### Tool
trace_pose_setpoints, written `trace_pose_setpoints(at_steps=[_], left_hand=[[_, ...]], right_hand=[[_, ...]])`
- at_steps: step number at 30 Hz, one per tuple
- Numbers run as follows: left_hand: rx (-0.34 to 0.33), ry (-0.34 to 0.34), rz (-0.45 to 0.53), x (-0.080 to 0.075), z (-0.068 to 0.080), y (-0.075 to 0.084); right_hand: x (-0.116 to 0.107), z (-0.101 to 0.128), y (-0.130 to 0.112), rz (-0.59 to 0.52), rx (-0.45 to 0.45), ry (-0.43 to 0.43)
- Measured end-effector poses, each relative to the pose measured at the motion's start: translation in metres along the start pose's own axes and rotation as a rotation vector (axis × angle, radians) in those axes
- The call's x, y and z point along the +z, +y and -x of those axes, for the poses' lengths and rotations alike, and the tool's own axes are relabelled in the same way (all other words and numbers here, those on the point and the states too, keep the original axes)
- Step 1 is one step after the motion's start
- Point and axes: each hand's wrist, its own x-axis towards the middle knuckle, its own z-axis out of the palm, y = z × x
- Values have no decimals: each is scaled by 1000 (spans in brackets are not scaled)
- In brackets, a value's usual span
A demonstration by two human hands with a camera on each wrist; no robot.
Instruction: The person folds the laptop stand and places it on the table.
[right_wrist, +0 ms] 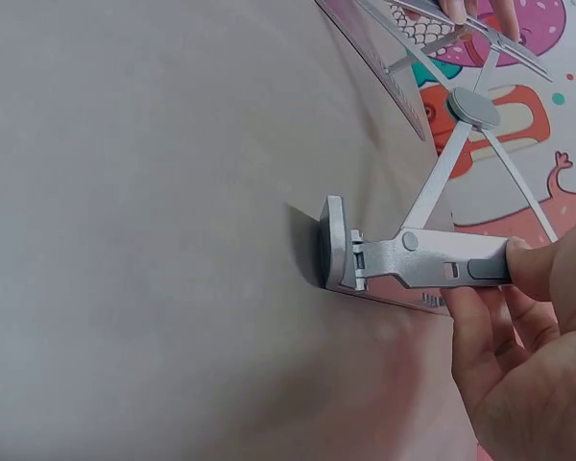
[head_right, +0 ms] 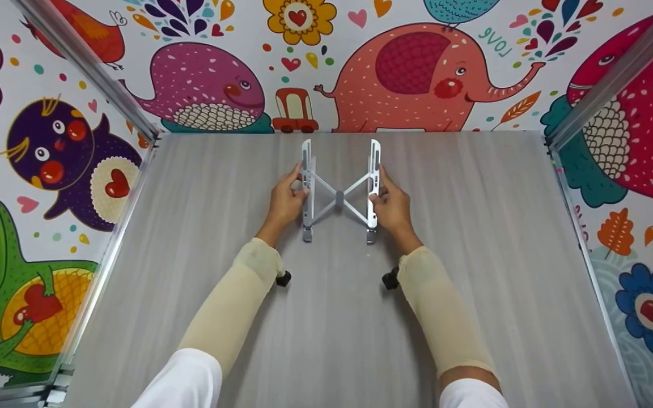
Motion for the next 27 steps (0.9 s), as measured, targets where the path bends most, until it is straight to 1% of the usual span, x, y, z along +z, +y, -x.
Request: trace_pose_setpoints(at_steps=[5,7,12,16,20,23,27], left_hand=[[51,2,-12,13,1,2],[53,3,-8,14,1,2],[55,0,-18,15,7,1],[60,19,-35,17,14,1],[67,32,-22,17,19,2],[92,36,-16,16,21,1],[117,33,-23,16,18,1]], right_hand=[[-9,8,8,-21,11,15],[-11,9,10,-36,12,9],[-13,9,13,-41,3,-9],[-16,8,14,-33,-13,-29],[-19,5,14,-38,-25,-43],[-20,5,14,-47,-33,-53],[-21,6,15,-59,-33,-59]])
